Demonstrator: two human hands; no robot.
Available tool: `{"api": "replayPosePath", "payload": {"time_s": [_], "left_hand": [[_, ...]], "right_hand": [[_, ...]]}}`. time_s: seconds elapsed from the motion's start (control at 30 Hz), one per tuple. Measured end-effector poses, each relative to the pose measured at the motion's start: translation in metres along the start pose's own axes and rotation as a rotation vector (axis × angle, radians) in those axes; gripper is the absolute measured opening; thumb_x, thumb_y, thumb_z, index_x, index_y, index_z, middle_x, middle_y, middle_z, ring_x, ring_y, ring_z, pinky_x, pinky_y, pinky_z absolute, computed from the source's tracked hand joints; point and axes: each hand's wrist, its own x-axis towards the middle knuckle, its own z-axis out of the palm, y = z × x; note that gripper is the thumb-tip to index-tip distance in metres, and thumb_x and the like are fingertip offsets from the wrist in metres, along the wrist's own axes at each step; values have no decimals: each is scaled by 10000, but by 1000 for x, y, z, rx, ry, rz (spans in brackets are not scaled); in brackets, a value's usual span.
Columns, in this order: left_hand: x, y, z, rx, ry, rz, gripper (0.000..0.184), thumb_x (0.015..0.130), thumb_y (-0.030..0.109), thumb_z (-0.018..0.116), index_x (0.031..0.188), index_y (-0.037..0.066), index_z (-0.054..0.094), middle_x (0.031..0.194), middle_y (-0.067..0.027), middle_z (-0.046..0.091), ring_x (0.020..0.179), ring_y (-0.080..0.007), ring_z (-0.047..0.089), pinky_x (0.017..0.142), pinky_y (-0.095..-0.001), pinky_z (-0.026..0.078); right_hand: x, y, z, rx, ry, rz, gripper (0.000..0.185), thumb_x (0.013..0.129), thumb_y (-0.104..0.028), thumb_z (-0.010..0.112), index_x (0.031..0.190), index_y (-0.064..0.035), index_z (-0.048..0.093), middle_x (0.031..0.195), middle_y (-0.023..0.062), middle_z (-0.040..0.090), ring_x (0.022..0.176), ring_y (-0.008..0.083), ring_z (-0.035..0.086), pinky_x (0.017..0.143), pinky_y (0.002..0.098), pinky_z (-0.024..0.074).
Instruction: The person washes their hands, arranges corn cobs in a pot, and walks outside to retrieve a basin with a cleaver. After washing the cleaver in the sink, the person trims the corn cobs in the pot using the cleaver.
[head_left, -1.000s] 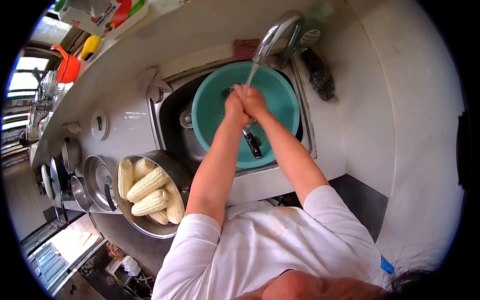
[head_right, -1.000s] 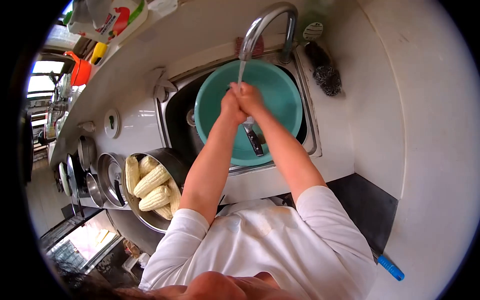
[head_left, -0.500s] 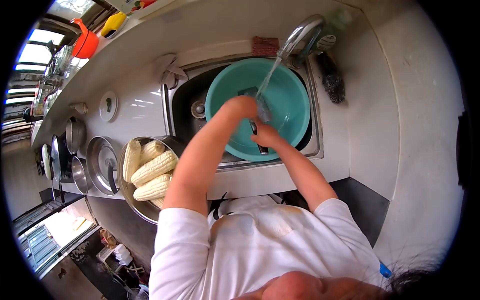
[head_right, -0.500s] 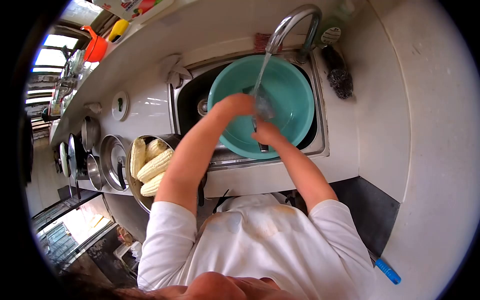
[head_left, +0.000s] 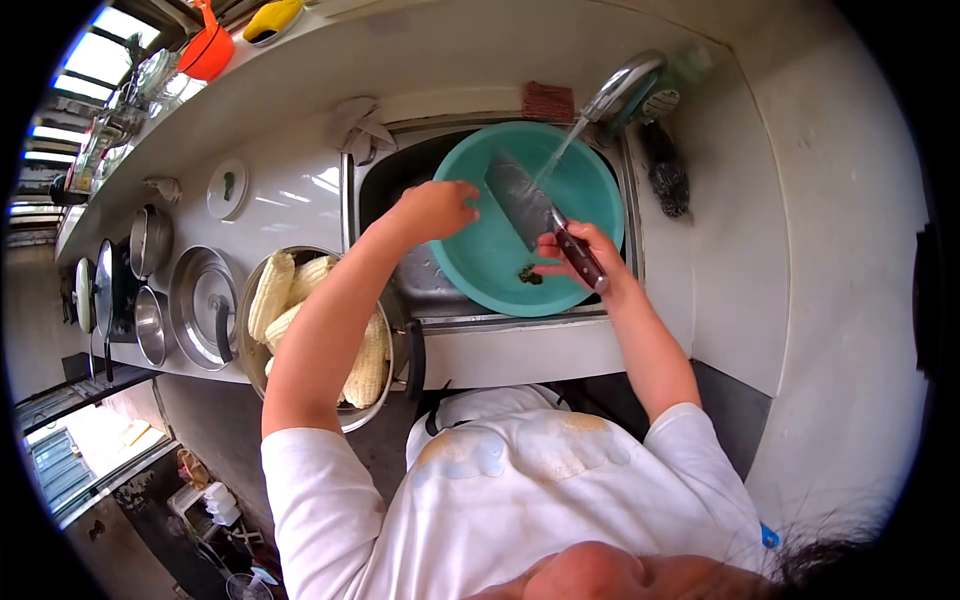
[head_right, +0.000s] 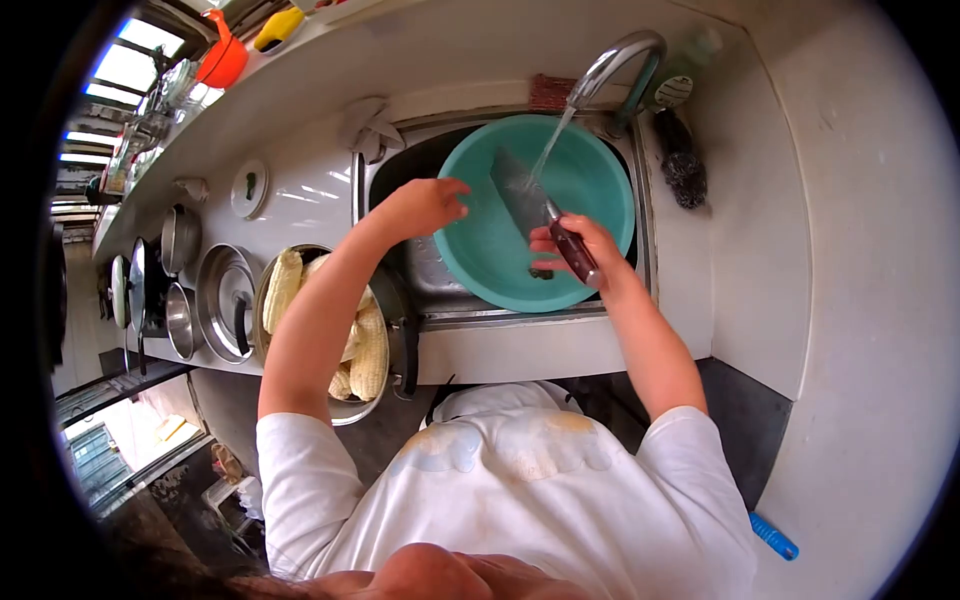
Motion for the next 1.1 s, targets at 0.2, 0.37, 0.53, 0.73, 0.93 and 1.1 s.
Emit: {"api": "replayPosePath", "payload": {"time_s": [0.2, 0.37, 0.53, 0.73, 0.93, 1.1], "left_hand": [[6, 11, 10, -217, 71, -77, 320, 788, 187, 560, 1085, 74, 599, 815, -150, 648, 795, -299, 622, 725, -365, 474], [24, 18, 18, -261, 356, -152, 341, 782, 215, 578, 1095, 83, 601, 969, -171, 629, 917, -308, 603, 800, -382, 462], [70, 25, 68, -234, 403, 121, 456, 809, 293, 582, 1207, 84, 508, 1273, -234, 417, 1158, -384, 432, 950, -408, 378], [102, 68, 101, -487, 273, -192, 710, 808, 316, 537, 1369, -5, 244, 1430, -262, 157, 1280, -459, 231, 1020, -506, 273], [62, 93, 48, 211, 17, 128, 527, 807, 175, 464, 1323, 95, 396, 1346, -251, 328, 1037, -386, 536, 956, -625, 258], [35, 82, 57, 195, 288, 279, 393, 794, 200, 539, 1186, 186, 521, 1294, -198, 406, 1095, -373, 501, 893, -612, 329]], "right_hand": [[20, 32, 3, 450, -238, -60, 256, 816, -243, 484, 932, -27, 557, 930, 95, 609, 834, 197, 622, 933, 589, 363], [41, 31, 12, 562, -328, -182, 252, 809, -235, 464, 935, -32, 543, 861, 78, 609, 779, 183, 610, 941, 542, 376], [7, 26, 33, 262, 16, -162, 300, 836, -222, 431, 1044, -24, 520, 891, 94, 617, 808, 189, 596, 904, 413, 432], [-6, 50, 12, -590, 79, -200, 521, 815, -161, 459, 1290, 32, 367, 922, 96, 600, 898, 163, 563, 798, 300, 444], [-20, 45, 8, -585, 91, -212, 521, 807, -175, 510, 1267, 33, 384, 860, 72, 606, 830, 147, 571, 801, 271, 438], [-14, 55, 14, -359, 85, -204, 514, 810, -222, 521, 1245, 24, 400, 875, 93, 610, 876, 174, 589, 802, 293, 484]]}}
